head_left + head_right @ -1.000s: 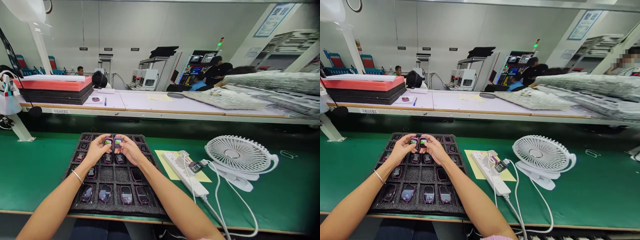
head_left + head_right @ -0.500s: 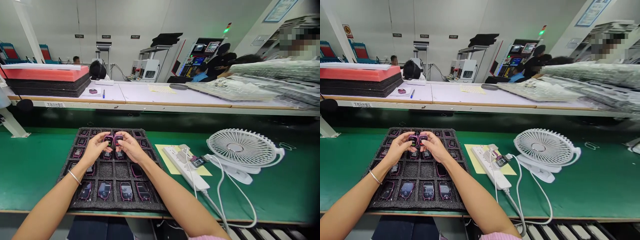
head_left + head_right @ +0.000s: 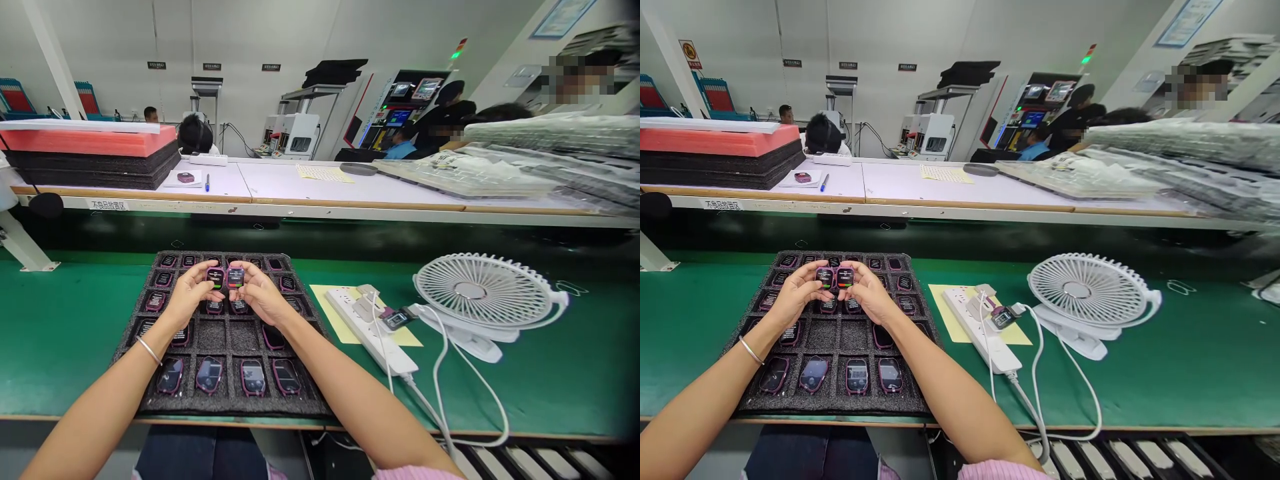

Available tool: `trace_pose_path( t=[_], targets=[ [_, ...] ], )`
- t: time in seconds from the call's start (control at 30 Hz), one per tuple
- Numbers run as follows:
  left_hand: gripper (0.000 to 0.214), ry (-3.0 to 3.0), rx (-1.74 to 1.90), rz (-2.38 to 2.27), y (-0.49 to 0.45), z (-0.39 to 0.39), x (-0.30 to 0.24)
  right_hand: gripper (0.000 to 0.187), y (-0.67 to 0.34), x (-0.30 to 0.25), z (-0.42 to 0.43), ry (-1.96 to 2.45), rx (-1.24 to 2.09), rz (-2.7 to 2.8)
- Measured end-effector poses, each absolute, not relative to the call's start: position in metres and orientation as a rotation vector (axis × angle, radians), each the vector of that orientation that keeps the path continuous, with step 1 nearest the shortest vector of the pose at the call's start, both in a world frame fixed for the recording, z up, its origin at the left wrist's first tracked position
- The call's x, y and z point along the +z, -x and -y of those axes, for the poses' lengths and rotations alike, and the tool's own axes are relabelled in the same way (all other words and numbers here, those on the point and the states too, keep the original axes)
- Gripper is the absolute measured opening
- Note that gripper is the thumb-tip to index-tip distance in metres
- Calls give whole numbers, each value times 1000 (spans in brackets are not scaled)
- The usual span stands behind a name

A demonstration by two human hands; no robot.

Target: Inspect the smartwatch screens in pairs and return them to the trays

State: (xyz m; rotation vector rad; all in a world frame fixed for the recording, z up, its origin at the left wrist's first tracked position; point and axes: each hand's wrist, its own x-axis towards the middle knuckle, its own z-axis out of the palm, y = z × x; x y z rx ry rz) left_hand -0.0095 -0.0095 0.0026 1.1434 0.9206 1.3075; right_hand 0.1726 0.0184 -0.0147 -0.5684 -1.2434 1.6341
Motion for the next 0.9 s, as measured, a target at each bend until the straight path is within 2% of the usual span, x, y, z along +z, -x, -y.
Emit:
trace_pose_path(
  t=[0.17,0.37,0.57,0.73,0.9],
  targets=[
    [51,-1105,1309,-918,9,11,3,43,-172,-16,-19,567,1659,1211],
    [36,-1032,1297,-949,8,12,4,29,-172,-20,-24,654,1670,1086],
    [24,-938,1267,-1013,8,9,3,30,-176,-23,-30,762,1766,910],
    [23,-927,1221,-1023,7,10,3,32,-175,-22,-26,808,1838,930],
    [31,-940,1197,-1013,7,10,2,28,-173,-23,-22,837,1794,973]
  ],
)
